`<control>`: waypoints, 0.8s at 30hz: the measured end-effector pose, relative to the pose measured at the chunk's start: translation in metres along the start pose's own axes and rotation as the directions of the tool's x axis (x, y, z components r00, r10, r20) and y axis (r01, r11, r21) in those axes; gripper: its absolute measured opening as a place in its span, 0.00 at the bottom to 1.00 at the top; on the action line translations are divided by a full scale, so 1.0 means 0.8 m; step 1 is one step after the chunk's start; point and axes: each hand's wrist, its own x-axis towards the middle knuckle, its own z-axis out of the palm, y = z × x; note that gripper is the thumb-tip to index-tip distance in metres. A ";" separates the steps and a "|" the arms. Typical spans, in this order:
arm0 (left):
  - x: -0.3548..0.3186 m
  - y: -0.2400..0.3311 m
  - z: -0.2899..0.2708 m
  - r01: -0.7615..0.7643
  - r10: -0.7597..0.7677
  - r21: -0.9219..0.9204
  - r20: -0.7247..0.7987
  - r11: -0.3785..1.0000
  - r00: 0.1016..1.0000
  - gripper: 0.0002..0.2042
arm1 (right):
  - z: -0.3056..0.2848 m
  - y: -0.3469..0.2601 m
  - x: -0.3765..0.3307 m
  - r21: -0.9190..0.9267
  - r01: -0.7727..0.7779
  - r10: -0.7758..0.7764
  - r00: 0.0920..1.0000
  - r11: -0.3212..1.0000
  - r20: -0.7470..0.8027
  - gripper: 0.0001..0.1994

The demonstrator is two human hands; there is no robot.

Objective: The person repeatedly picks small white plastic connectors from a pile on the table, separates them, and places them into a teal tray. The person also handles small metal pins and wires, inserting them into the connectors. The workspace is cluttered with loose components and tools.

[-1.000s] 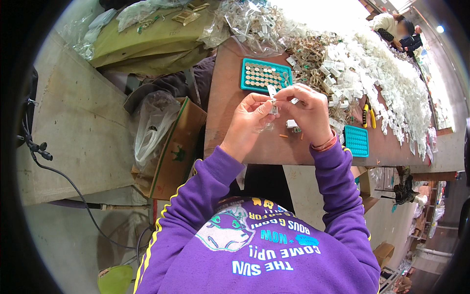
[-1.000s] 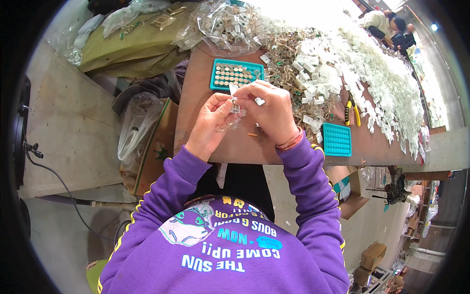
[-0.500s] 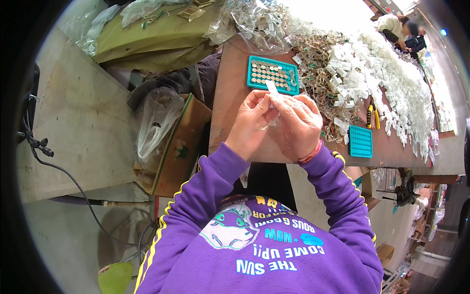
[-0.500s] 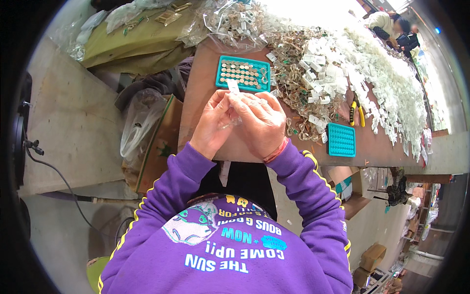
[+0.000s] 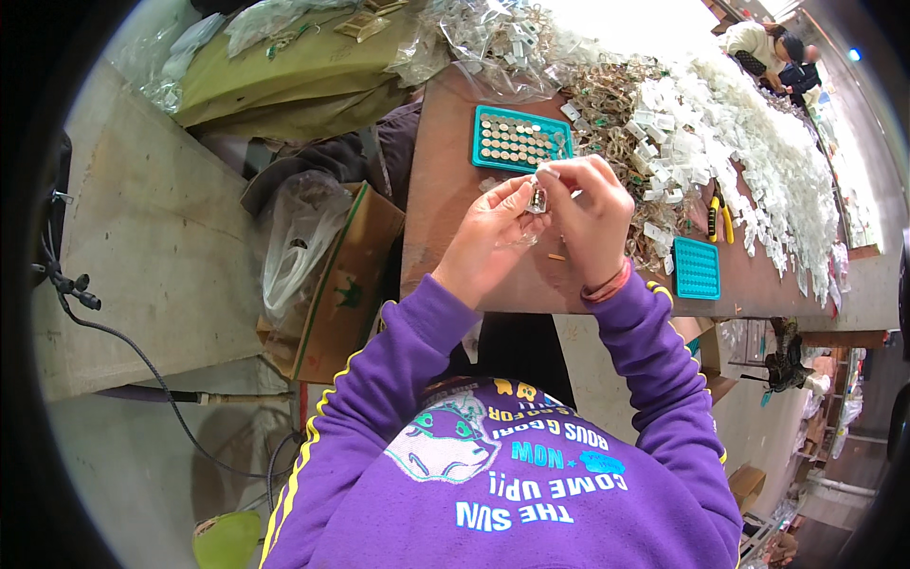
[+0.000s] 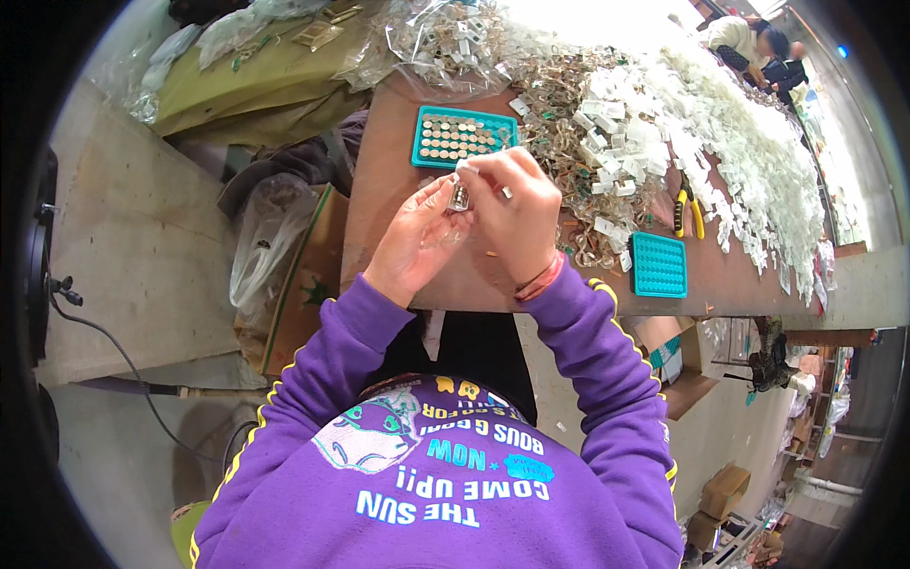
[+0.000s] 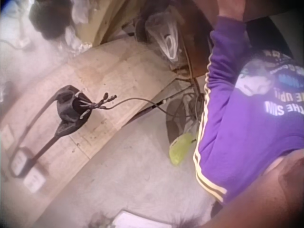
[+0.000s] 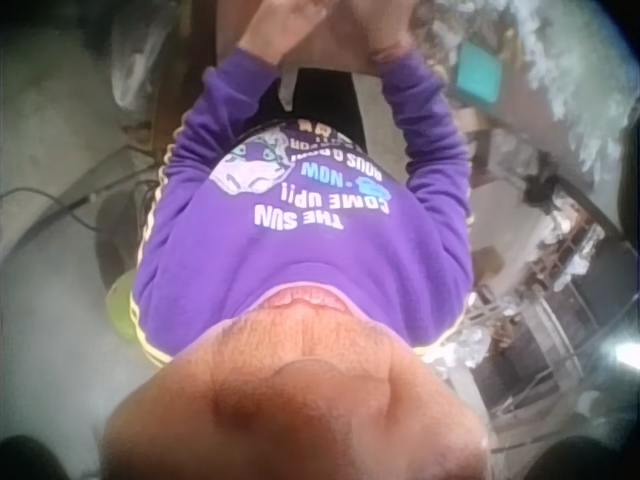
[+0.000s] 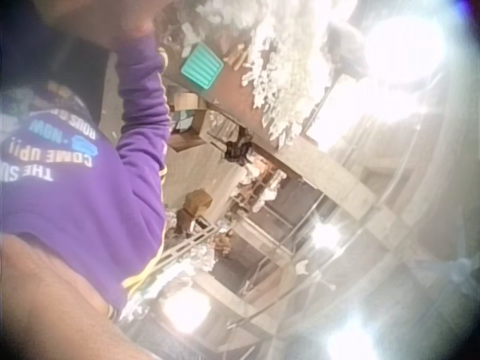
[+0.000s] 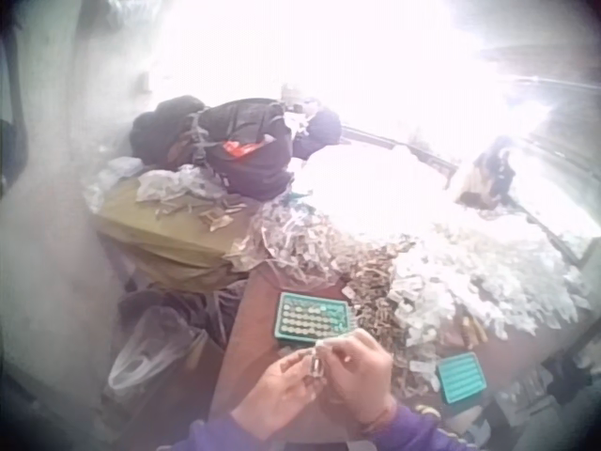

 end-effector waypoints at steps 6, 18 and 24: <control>-0.004 0.000 0.001 -0.025 0.023 -0.036 -0.062 0.999 0.998 0.12 | -0.008 0.008 0.001 0.032 0.359 -0.359 0.916 0.933 0.181 0.13; -0.006 0.000 0.016 -0.051 0.112 0.332 -0.168 0.942 0.979 0.13 | -0.029 0.018 0.013 -0.082 0.446 -0.399 0.856 0.891 0.328 0.16; -0.006 0.004 0.019 0.000 0.127 0.555 -0.190 0.832 0.973 0.12 | -0.037 0.015 0.013 -0.054 0.423 -0.369 0.841 0.905 0.395 0.15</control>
